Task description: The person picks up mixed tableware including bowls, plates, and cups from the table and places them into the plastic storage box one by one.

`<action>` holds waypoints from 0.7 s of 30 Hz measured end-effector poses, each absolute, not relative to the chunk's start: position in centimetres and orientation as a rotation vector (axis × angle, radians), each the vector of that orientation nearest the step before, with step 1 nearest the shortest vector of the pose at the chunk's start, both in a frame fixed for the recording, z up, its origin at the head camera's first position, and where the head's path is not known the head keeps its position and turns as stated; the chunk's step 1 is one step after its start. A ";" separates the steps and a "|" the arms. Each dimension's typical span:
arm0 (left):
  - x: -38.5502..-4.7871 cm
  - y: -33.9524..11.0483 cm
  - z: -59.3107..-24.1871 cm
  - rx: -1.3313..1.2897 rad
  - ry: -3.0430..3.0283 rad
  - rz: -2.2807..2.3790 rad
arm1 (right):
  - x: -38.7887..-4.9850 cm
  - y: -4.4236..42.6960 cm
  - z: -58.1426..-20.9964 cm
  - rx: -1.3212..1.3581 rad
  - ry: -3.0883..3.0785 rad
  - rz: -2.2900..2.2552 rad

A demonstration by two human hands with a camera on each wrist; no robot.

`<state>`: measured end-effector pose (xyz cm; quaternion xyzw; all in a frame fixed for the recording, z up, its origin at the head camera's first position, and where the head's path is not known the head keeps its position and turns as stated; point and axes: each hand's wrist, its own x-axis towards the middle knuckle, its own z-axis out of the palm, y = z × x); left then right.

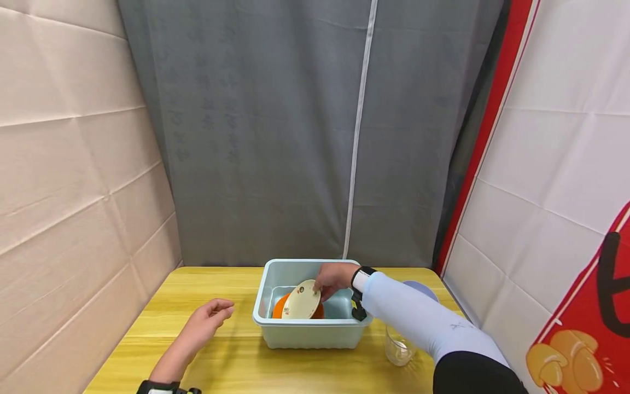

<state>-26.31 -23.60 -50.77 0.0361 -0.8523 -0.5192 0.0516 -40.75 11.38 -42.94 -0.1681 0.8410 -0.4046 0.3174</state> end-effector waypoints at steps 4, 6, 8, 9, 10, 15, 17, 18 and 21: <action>-26.3 -23.7 -50.7 0.118 -2.584 -1.596 | -40.9 11.5 -43.4 -0.440 2.211 -1.054; -26.3 -23.6 -50.7 0.114 -2.579 -1.603 | -41.0 11.6 -43.5 -0.432 2.222 -1.037; -26.3 -23.5 -50.7 0.115 -2.575 -1.609 | -41.0 11.8 -43.7 -0.429 2.241 -1.010; -26.3 -23.5 -50.7 0.111 -2.571 -1.609 | -41.1 11.9 -43.8 -0.424 2.250 -0.997; -26.3 -23.4 -50.7 0.115 -2.567 -1.615 | -41.1 11.9 -43.9 -0.416 2.254 -0.986; -26.2 -23.3 -50.6 0.120 -2.558 -1.622 | -41.2 12.2 -44.1 -0.370 2.240 -0.922; -26.2 -23.2 -50.8 0.123 -2.558 -1.625 | -41.2 12.2 -44.0 -0.351 2.226 -0.902; -26.3 -23.2 -50.8 0.126 -2.558 -1.625 | -41.2 12.3 -44.0 -0.343 2.219 -0.897; -26.3 -23.2 -50.8 0.127 -2.566 -1.625 | -41.1 12.4 -44.1 -0.334 2.203 -0.896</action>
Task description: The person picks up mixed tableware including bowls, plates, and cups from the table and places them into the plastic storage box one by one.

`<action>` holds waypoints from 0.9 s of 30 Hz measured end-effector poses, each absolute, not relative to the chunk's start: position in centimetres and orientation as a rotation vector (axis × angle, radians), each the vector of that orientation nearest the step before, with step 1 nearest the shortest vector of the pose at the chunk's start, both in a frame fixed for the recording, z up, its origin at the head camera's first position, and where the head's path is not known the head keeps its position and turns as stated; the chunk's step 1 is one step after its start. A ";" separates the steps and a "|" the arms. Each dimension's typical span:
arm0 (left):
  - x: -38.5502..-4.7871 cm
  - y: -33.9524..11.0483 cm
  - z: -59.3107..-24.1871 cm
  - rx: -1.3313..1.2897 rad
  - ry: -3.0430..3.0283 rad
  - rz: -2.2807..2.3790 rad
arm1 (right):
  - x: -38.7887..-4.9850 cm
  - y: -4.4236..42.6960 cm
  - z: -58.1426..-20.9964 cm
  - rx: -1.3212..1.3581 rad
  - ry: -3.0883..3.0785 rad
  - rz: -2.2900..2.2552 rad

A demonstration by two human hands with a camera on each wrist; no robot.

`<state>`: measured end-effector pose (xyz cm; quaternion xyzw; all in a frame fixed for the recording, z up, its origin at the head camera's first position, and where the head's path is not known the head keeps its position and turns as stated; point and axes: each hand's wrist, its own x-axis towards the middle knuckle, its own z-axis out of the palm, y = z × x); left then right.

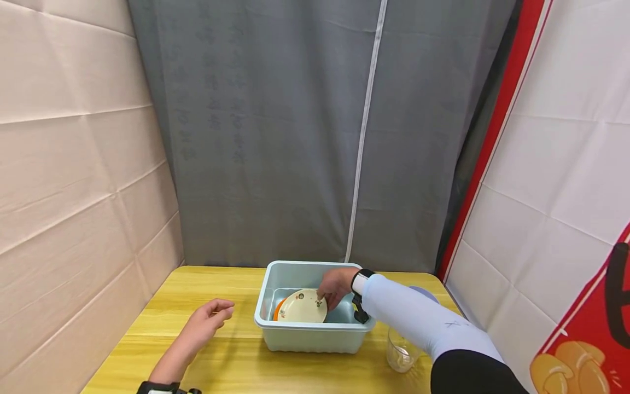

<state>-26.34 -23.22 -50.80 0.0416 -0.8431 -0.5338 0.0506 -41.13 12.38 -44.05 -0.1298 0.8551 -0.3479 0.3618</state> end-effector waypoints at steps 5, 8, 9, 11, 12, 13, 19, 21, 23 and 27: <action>-26.3 -23.4 -50.8 0.140 -2.565 -1.642 | -41.3 12.2 -44.1 -0.331 2.190 -0.885; -26.3 -23.5 -50.9 0.134 -2.560 -1.649 | -41.6 12.1 -44.3 -0.303 2.188 -0.882; -26.2 -23.5 -50.9 0.135 -2.559 -1.651 | -41.7 12.1 -44.4 -0.293 2.191 -0.877; -26.2 -23.5 -50.9 0.136 -2.559 -1.656 | -42.0 12.0 -44.7 -0.277 2.193 -0.869; -26.2 -23.6 -50.9 0.139 -2.559 -1.659 | -42.1 12.0 -44.8 -0.274 2.194 -0.860; -26.2 -23.6 -50.9 0.141 -2.559 -1.661 | -42.1 12.0 -44.9 -0.269 2.195 -0.852; -26.1 -23.6 -50.9 0.141 -2.562 -1.659 | -42.6 11.8 -45.3 -0.274 2.183 -0.822; -26.1 -23.6 -50.9 0.140 -2.562 -1.663 | -42.7 11.7 -45.3 -0.275 2.179 -0.820; -26.2 -23.6 -50.9 0.139 -2.559 -1.669 | -42.8 11.7 -45.4 -0.266 2.170 -0.824; -26.2 -23.5 -50.9 0.143 -2.554 -1.673 | -42.9 11.6 -45.2 -0.250 2.143 -0.833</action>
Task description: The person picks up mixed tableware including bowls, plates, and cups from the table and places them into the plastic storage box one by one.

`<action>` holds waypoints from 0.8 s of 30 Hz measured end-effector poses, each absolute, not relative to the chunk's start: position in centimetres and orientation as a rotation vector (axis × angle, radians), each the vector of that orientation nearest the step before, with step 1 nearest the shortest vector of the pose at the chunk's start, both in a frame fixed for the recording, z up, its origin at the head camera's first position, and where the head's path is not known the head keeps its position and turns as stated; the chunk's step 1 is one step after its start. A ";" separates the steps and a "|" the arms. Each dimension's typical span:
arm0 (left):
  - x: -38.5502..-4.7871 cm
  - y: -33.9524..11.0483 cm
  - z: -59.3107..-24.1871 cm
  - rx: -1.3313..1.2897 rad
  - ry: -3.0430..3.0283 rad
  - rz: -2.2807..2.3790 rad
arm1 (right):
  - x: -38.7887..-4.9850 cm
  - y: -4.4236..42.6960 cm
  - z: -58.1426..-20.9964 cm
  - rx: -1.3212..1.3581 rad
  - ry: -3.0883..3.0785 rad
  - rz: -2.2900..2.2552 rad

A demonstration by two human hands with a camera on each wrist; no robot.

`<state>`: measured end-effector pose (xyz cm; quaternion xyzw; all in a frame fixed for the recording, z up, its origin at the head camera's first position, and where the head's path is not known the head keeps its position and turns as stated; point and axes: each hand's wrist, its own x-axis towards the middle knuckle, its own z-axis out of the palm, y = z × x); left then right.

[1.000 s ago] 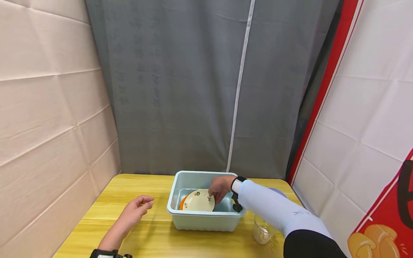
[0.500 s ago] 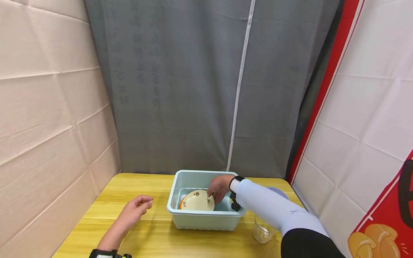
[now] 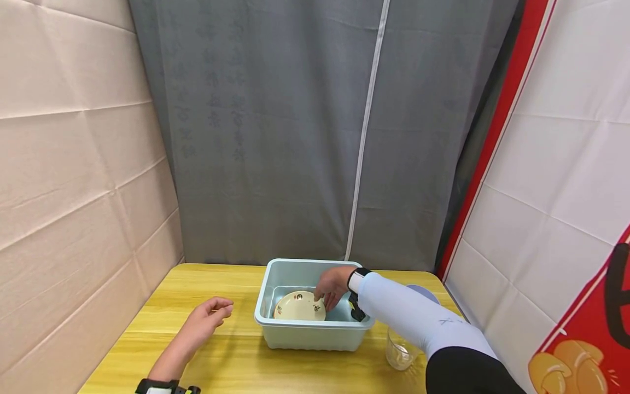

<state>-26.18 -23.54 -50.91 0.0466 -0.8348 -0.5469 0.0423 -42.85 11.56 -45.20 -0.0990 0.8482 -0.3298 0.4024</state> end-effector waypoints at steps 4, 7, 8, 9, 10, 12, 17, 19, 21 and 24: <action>-26.1 -23.5 -51.0 0.136 -2.552 -1.674 | -42.6 11.6 -44.7 -0.260 2.125 -0.830; -26.2 -23.4 -51.0 0.130 -2.556 -1.671 | -42.5 11.8 -44.6 -0.256 2.120 -0.831; -26.2 -23.3 -51.0 0.128 -2.558 -1.668 | -42.5 11.8 -44.7 -0.251 2.122 -0.834; -26.3 -23.3 -51.0 0.127 -2.558 -1.668 | -42.6 11.9 -44.9 -0.247 2.123 -0.836; -26.3 -23.2 -51.0 0.126 -2.560 -1.668 | -42.7 12.0 -44.9 -0.241 2.121 -0.841; -26.4 -23.1 -50.9 0.122 -2.562 -1.666 | -42.7 12.3 -44.9 -0.236 2.117 -0.853; -26.5 -23.0 -50.7 0.114 -2.576 -1.657 | -42.4 13.2 -44.0 -0.277 2.141 -0.895; -26.5 -22.9 -50.7 0.114 -2.583 -1.653 | -42.1 13.6 -43.3 -0.297 2.160 -0.931; -26.5 -22.9 -50.6 0.105 -2.588 -1.647 | -41.7 14.0 -42.6 -0.308 2.162 -0.987; -26.5 -22.9 -50.6 0.100 -2.592 -1.649 | -41.1 14.8 -41.4 -0.333 2.155 -1.070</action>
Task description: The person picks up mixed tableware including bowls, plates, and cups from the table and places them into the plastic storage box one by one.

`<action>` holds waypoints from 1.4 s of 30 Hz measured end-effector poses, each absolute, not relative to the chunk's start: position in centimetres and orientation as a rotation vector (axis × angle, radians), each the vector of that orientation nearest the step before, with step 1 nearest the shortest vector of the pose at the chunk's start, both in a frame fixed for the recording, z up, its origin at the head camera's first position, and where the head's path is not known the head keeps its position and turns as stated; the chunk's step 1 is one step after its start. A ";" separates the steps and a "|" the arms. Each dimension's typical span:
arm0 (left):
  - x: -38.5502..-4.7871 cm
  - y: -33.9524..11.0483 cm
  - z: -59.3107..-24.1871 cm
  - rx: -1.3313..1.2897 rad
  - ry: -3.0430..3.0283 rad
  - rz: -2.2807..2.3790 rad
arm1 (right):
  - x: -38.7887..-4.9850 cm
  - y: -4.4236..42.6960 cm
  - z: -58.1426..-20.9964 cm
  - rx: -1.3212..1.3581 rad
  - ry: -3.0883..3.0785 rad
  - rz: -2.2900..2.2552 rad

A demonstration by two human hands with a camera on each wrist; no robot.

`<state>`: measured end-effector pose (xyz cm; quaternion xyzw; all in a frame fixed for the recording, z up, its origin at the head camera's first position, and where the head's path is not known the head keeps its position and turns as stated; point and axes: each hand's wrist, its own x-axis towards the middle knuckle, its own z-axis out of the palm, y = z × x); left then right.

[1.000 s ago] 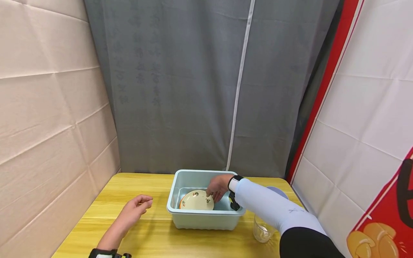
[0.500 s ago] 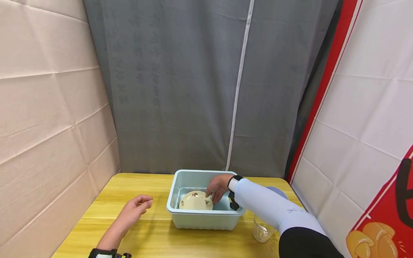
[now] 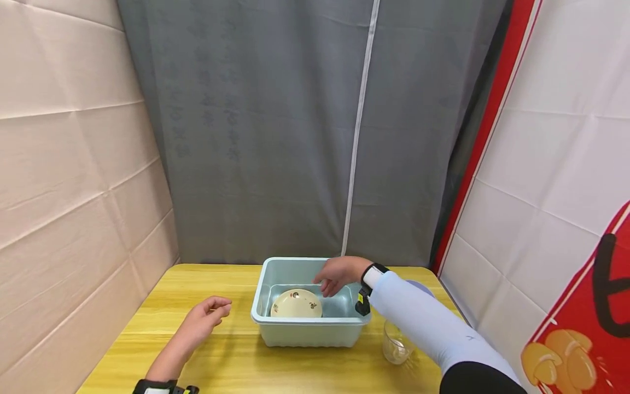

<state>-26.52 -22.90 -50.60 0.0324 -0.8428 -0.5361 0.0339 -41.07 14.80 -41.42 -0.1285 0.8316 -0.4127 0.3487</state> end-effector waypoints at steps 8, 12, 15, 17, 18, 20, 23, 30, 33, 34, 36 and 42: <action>-26.5 -22.7 -50.3 0.072 -2.586 -1.641 | -38.7 17.8 -39.0 -0.421 2.234 -1.180; -26.5 -22.8 -50.1 0.069 -2.601 -1.633 | -37.0 19.7 -38.8 -0.451 2.294 -1.226; -26.4 -22.8 -50.1 0.060 -2.599 -1.630 | -35.8 20.9 -38.8 -0.466 2.322 -1.288; -26.3 -22.8 -50.0 0.047 -2.593 -1.633 | -35.0 21.6 -38.9 -0.473 2.342 -1.327; -26.3 -22.8 -50.0 0.037 -2.592 -1.632 | -34.5 21.9 -38.9 -0.467 2.349 -1.350; -26.2 -22.7 -49.9 0.022 -2.592 -1.632 | -33.7 22.6 -39.1 -0.473 2.370 -1.391; -25.9 -22.6 -49.5 0.007 -2.591 -1.638 | -32.4 23.5 -39.7 -0.491 2.369 -1.473; -25.6 -22.1 -48.7 -0.037 -2.560 -1.667 | -30.1 25.0 -41.2 -0.445 2.320 -1.683; -25.7 -21.9 -48.5 -0.042 -2.550 -1.679 | -29.4 25.5 -41.8 -0.421 2.342 -1.713; -25.6 -21.9 -48.4 -0.043 -2.548 -1.684 | -29.2 25.7 -41.9 -0.408 2.353 -1.719; -25.6 -21.9 -48.5 -0.045 -2.544 -1.692 | -28.8 25.9 -42.3 -0.360 2.376 -1.731; -25.4 -22.0 -49.0 -0.069 -2.519 -1.740 | -27.4 26.6 -43.8 -0.224 2.427 -1.785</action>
